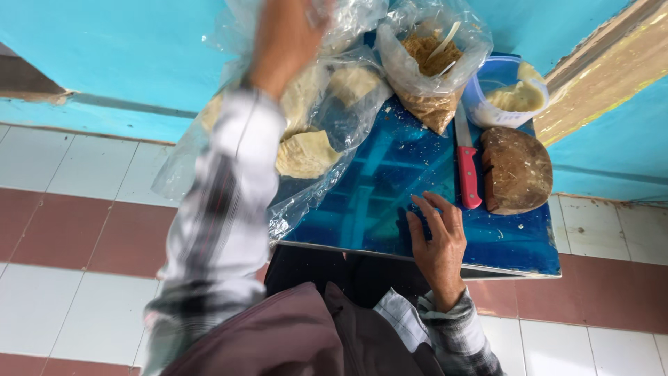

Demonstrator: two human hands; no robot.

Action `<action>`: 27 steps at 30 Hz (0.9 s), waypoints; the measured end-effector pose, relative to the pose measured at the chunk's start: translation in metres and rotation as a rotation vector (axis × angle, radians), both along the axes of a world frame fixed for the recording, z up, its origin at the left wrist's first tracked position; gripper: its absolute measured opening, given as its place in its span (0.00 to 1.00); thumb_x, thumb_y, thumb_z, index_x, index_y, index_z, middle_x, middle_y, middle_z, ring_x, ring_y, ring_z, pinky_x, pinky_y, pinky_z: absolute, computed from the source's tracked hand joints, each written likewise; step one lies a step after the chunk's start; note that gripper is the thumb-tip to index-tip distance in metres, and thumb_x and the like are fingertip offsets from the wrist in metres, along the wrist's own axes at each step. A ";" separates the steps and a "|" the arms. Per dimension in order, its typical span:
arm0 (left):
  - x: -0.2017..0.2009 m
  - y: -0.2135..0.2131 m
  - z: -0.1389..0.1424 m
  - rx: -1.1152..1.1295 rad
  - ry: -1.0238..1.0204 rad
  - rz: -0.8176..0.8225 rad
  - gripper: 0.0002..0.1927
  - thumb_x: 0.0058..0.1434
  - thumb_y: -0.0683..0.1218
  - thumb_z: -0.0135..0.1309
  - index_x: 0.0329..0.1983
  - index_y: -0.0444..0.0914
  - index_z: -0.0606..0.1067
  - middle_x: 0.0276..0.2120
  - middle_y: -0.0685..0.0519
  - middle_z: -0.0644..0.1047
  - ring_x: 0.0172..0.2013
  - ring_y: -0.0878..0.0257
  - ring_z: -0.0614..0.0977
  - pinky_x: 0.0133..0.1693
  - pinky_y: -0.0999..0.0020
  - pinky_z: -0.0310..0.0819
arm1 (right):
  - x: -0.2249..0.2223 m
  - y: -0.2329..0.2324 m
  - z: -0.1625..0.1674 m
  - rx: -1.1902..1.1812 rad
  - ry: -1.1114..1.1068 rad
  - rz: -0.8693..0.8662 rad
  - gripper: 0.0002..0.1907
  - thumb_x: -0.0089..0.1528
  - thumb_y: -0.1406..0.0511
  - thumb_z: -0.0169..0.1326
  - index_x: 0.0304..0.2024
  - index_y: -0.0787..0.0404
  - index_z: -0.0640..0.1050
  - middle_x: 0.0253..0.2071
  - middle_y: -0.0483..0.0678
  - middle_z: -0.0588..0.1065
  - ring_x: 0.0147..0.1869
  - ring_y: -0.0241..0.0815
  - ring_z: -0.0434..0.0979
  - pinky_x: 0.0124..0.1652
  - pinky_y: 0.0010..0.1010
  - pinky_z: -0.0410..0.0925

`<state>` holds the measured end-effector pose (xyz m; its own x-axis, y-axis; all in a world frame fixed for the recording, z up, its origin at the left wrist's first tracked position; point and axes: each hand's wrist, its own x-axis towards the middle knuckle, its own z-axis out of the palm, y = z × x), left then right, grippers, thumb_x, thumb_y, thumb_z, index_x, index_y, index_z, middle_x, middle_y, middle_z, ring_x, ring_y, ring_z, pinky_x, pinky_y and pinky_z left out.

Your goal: The person sits at a small blue table and folds thin dough wrappers into cones, spoons brown filling from a plastic bag onto each wrapper, and pinches the edges closed, setting finished pieces aside while working through a stack of wrappers.

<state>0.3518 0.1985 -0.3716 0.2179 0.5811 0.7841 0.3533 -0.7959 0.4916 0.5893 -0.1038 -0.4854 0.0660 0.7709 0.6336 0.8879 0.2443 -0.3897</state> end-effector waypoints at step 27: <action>-0.037 -0.095 -0.085 -0.221 0.641 0.009 0.06 0.46 0.48 0.67 0.19 0.44 0.81 0.27 0.53 0.80 0.37 0.53 0.81 0.48 0.48 0.61 | -0.018 -0.002 0.016 -0.010 0.012 0.039 0.12 0.61 0.69 0.64 0.47 0.59 0.83 0.50 0.49 0.79 0.51 0.50 0.79 0.49 0.37 0.72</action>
